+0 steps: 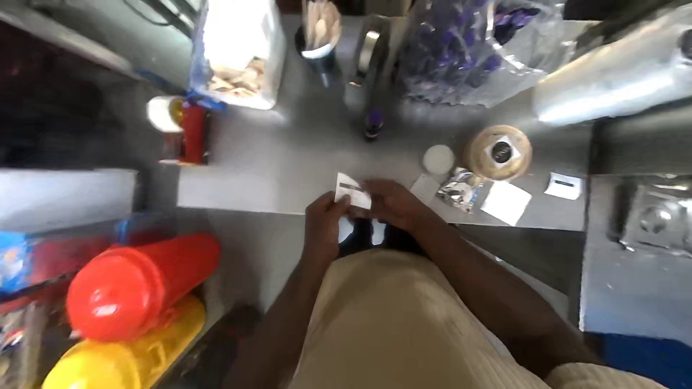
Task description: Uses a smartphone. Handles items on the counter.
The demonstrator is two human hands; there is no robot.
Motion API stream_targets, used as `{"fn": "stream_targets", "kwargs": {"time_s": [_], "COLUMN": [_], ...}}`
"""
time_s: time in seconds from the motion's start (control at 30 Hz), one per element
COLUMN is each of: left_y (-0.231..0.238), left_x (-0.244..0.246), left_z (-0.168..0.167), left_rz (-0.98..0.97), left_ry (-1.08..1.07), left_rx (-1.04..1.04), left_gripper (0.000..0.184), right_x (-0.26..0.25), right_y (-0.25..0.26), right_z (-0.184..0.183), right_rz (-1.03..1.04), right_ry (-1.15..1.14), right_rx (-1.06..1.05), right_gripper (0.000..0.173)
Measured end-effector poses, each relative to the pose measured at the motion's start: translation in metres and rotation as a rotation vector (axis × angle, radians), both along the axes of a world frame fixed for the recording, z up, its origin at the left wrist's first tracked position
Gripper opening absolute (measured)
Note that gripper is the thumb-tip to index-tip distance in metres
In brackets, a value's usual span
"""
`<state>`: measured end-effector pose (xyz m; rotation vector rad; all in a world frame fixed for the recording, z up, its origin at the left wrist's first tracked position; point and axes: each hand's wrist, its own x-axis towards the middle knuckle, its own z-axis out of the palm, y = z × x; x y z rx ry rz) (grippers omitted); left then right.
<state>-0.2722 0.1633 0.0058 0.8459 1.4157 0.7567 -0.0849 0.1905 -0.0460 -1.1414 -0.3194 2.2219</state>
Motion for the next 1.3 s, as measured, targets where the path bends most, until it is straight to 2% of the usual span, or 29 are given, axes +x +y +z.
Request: {"fn": "stream_targets", "kwargs": {"time_s": [0.1, 0.2, 0.3, 0.4, 0.5, 0.63, 0.73, 1.0, 1.07, 1.2, 1.27, 1.3], "left_y": [0.001, 0.001, 0.005, 0.01, 0.009, 0.01, 0.011, 0.013, 0.013, 0.005, -0.001, -0.002], "left_x": [0.047, 0.113, 0.194, 0.274, 0.328, 0.371, 0.389, 0.412, 0.41, 0.371, 0.335, 0.312], "left_z": [-0.006, -0.016, -0.027, -0.058, -0.08, -0.081, -0.083, -0.083, -0.081, -0.066, -0.056, -0.047], "left_rz": [-0.224, -0.408, -0.439, -0.384, -0.355, -0.307, -0.282, -0.268, -0.286, -0.407, -0.4, -0.361], "left_ry": [-0.026, -0.046, -0.149, -0.14, 0.026, 0.197, 0.223, 0.262, 0.308, 0.279, 0.187, 0.153], "left_rx": [0.048, 0.084, 0.035, -0.039, -0.097, -0.162, -0.206, -0.137, -0.133, -0.137, -0.18, -0.215], "left_gripper": [0.019, 0.025, 0.026, 0.027, 0.033, 0.036, 0.037, 0.034, 0.032, 0.04, 0.035, 0.03], "right_x": [0.068, 0.139, 0.21, 0.272, 0.315, 0.342, 0.349, 0.363, 0.365, 0.377, 0.388, 0.393], "right_y": [-0.006, -0.016, -0.026, -0.022, -0.014, -0.006, 0.001, 0.022, 0.025, 0.025, 0.016, 0.01], "right_z": [0.021, 0.043, 0.042, 0.022, -0.009, -0.05, -0.061, -0.046, -0.049, -0.056, -0.054, -0.048], "right_rz": [-0.104, -0.125, -0.163, -0.135, -0.048, 0.049, 0.039, 0.207, 0.195, 0.009, -0.098, -0.134], "right_ry": [-0.19, -0.593, -0.96, -1.211, -1.389, -1.635, -1.661, -1.636, -1.592, -1.396, -1.279, -1.253], "right_rx": [0.186, 0.32, 0.427, 0.496, 0.584, 0.663, 0.643, 0.642, 0.602, 0.492, 0.438, 0.426], "right_gripper": [0.025, 0.017, 0.015, 0.012, 0.016, 0.022, 0.023, 0.024, 0.032, 0.074, 0.081, 0.078]}}
